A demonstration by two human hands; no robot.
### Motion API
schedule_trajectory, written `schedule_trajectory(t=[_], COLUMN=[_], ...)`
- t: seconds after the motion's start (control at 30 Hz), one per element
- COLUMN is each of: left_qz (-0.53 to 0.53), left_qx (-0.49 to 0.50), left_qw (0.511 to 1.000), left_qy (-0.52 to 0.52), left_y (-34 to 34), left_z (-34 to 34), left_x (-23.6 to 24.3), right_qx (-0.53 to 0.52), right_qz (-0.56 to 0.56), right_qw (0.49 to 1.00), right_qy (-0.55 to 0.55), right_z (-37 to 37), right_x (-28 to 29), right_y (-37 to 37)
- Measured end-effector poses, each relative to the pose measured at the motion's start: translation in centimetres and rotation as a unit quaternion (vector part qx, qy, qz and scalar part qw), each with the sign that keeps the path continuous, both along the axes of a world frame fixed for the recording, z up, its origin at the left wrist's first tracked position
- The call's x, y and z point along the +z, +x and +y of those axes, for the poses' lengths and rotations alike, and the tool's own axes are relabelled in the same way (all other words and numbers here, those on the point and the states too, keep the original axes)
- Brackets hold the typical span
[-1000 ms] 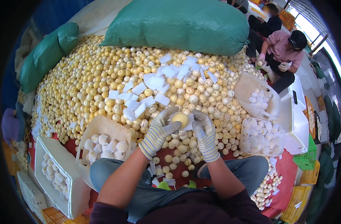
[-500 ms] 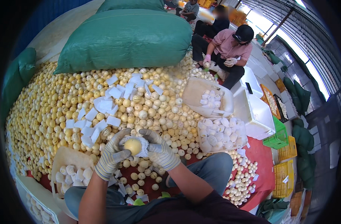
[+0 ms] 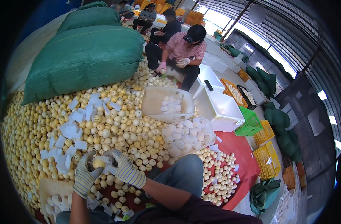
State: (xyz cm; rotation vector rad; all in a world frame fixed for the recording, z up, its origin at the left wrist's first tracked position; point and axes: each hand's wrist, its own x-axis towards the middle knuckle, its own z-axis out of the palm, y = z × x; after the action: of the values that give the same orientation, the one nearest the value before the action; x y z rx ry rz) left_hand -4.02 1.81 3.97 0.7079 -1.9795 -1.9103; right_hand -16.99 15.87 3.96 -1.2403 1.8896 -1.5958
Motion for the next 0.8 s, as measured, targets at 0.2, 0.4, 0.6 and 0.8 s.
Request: schedule_trajectory(t=[0.2,0.4,0.6,0.8], left_qz=[0.001,0.057,0.049,0.043], left_qx=[0.003,0.028,-0.039,-0.018], left_qw=[0.984,0.996,0.991,0.991], left_qy=[-0.179,0.065,0.121,0.126], left_y=[0.2,-0.3,-0.1,0.6], left_z=[-0.9,0.8,2.3,1.9], left_x=[-6.0,-3.7,-2.3,-1.5], right_qx=[0.077,0.088,0.121,0.033], right_qz=[0.039,0.235,0.201,-0.018], right_qw=[0.996,0.967,0.963,0.998], right_qy=[0.022,0.029,0.129,0.057], right_z=[-1.5,0.0,1.3,8.2], right_x=[-1.0,-0.8,-1.2,3.1], right_y=[1.9,0.1,-0.6,-8.9])
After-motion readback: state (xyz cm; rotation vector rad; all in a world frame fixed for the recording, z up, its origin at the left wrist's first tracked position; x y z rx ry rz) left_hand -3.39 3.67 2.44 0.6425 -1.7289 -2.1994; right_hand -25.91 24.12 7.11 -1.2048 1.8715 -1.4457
